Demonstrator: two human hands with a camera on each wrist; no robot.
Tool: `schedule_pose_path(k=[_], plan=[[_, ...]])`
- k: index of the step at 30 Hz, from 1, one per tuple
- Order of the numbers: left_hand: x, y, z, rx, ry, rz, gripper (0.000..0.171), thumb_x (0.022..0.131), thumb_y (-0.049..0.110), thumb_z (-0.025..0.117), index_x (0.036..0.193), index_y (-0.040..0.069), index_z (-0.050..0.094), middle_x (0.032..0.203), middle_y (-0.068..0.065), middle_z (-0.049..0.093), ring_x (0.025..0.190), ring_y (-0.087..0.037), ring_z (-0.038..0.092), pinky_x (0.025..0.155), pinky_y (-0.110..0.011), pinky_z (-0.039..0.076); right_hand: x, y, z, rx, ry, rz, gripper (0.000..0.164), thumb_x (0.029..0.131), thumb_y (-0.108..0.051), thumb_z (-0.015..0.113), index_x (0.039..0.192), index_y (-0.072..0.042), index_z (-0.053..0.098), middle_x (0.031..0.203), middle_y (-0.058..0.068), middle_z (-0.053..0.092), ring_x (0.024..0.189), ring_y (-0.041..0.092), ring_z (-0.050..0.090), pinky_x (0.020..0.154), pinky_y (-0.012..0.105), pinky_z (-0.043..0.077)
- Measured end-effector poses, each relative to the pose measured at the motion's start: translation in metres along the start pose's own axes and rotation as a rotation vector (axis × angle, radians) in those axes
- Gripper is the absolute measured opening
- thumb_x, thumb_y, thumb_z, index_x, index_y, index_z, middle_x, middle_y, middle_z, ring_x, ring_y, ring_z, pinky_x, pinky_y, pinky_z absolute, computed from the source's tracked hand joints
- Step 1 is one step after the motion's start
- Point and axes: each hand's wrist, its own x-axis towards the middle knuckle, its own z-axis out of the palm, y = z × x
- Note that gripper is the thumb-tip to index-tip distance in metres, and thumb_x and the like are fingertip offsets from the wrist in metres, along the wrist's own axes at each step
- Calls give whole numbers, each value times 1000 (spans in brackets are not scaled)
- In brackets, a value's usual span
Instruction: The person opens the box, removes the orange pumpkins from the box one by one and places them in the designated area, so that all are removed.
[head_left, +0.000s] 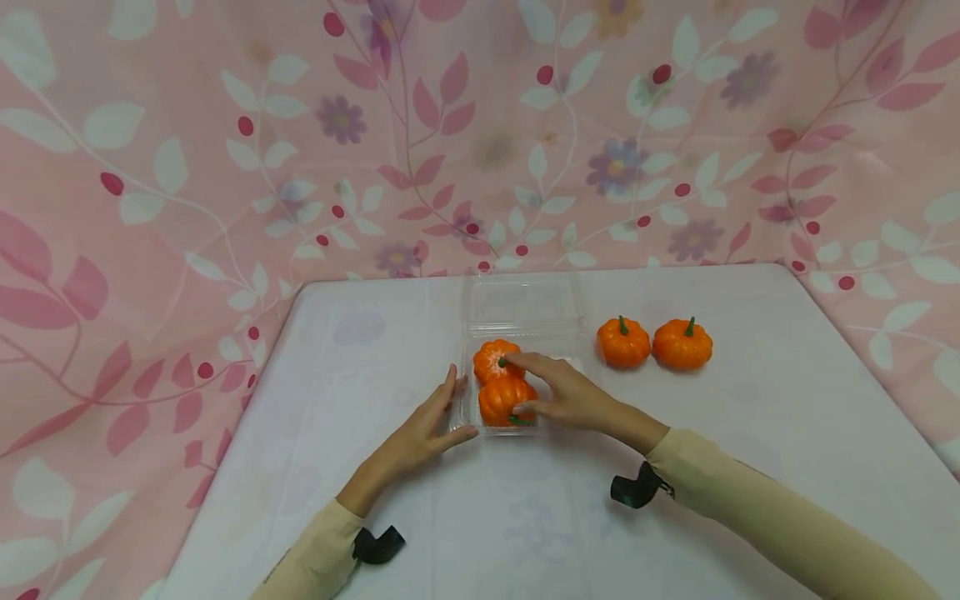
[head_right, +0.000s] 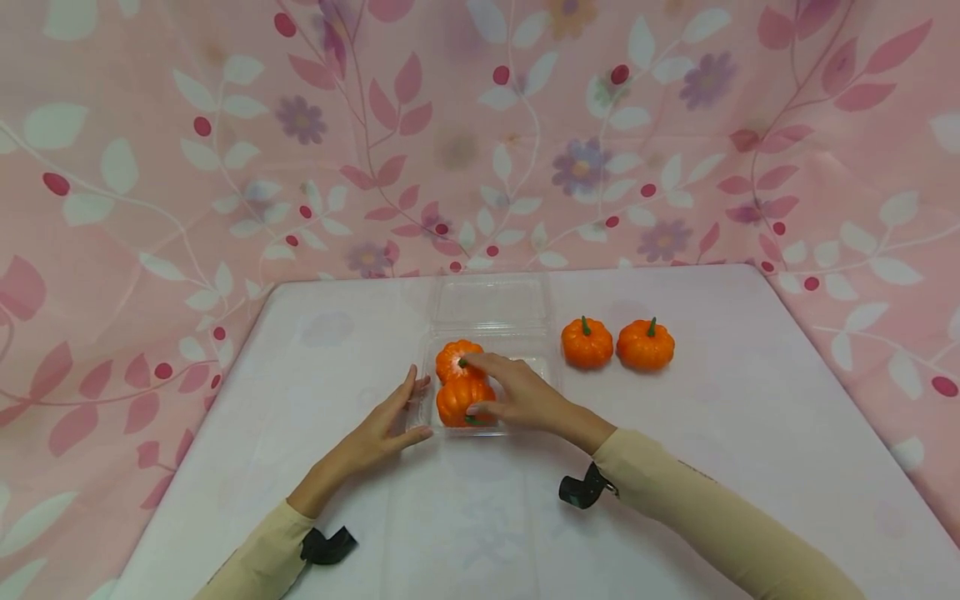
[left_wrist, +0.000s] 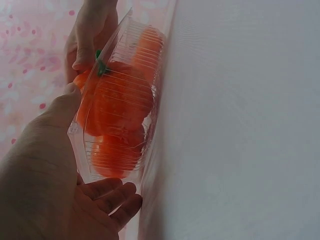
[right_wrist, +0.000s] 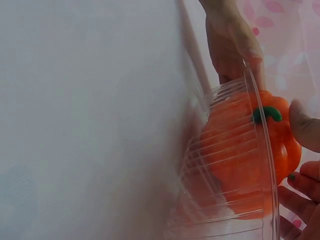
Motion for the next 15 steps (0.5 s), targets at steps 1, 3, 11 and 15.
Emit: schedule_pose_path(k=[1,3,11,15], plan=[[0,-1,0,3,-1,2,102,91,34,70,157,5,-2,161,-11,26,149,-25,26,118,-48,26,0,0,0,-5,0,6,77,81,-30,80,146,-8,45,139,10,57,135,29,48,114,53,35],[0,-2,0,6,-3,5,102,91,34,70,157,5,-2,161,-11,26,149,-25,26,118,-47,25,1,-1,-1,-24,7,12,76,81,-30,79,146,-9,45,140,9,56,136,29,47,113,55,35],[1,-3,0,9,-2,0,102,91,35,70,157,6,-2,161,-11,25,149,-25,24,119,-47,25,9,1,-3,-3,-21,-14,74,83,-31,77,146,-9,45,136,6,60,134,28,48,114,56,33],[1,-3,1,2,-3,-3,102,91,35,70,157,6,-3,161,-11,25,149,-25,25,119,-47,25,9,2,-2,-21,-40,7,73,84,-36,75,146,-10,46,138,4,59,134,27,47,113,56,33]])
